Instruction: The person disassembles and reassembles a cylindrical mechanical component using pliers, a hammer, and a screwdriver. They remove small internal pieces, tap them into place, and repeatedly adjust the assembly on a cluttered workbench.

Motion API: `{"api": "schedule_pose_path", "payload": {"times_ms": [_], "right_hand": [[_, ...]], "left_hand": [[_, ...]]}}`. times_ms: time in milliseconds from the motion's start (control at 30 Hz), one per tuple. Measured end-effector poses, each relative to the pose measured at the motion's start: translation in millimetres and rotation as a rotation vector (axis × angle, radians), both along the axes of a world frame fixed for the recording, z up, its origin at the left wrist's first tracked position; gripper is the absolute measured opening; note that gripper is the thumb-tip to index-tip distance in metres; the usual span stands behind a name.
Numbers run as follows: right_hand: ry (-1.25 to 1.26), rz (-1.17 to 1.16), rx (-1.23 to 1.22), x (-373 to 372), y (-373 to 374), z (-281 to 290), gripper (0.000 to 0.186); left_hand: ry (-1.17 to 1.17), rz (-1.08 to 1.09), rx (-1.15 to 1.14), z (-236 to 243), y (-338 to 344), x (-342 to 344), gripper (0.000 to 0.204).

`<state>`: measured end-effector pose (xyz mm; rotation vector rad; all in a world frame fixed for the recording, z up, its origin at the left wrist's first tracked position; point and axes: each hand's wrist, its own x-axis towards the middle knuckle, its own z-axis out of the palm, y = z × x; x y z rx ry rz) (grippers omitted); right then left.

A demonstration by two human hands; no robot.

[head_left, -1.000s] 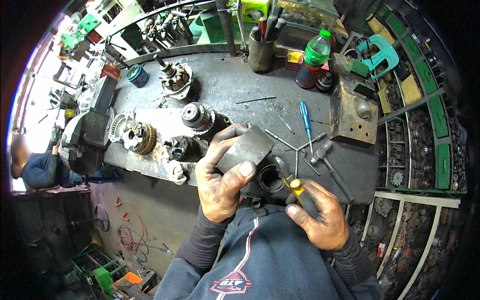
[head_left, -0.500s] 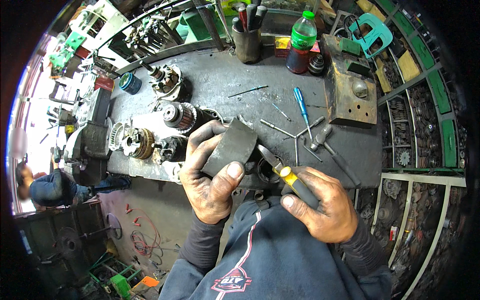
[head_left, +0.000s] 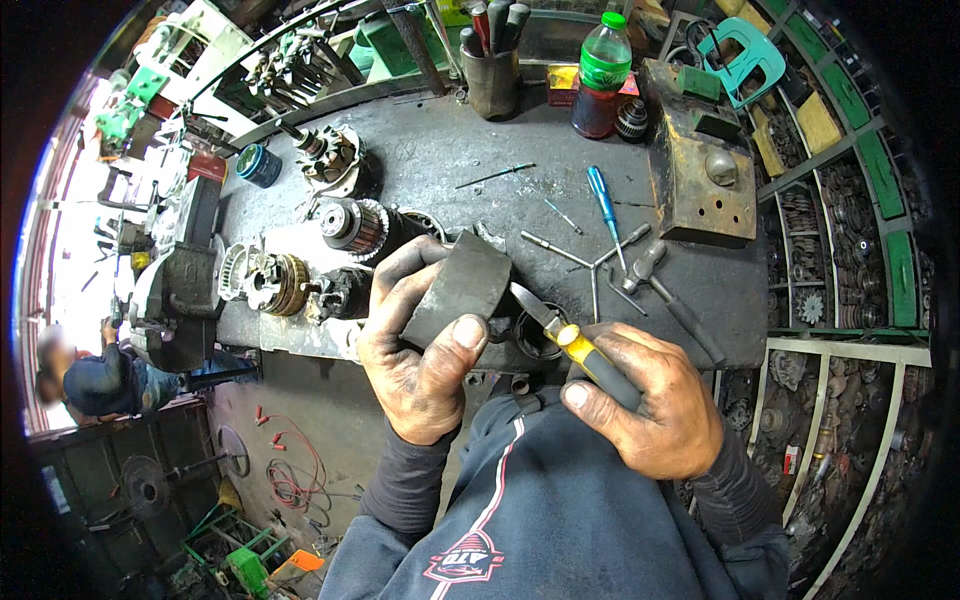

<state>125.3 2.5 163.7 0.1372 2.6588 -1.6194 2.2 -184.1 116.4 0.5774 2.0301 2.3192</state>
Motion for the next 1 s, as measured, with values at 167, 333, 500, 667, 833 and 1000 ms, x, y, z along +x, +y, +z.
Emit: {"api": "schedule_pose_path", "payload": {"times_ms": [167, 333, 500, 667, 833, 1000], "right_hand": [[0.035, 0.003, 0.001, -1, -2, 0, 0.038], [0.027, 0.015, -0.026, 0, -3, -3, 0.038], [0.021, 0.036, -0.031, 1, -2, -6, 0.037], [0.075, 0.044, -0.031, 1, -2, -14, 0.035], [0.117, 0.005, -0.001, -1, -1, -24, 0.032], [0.261, -0.093, 0.229, -6, 6, -40, 0.037]], "left_hand": [[0.013, -0.005, -0.018, 1, -2, 3, 0.055], [0.059, 0.001, -0.051, 2, -2, 4, 0.056], [0.029, -0.003, -0.049, 1, -3, 5, 0.056], [0.046, 0.015, -0.076, -2, -2, 5, 0.055], [0.034, 0.016, -0.055, -4, 5, 3, 0.05], [0.021, 0.035, -0.065, -15, 18, 0, 0.043]]}}
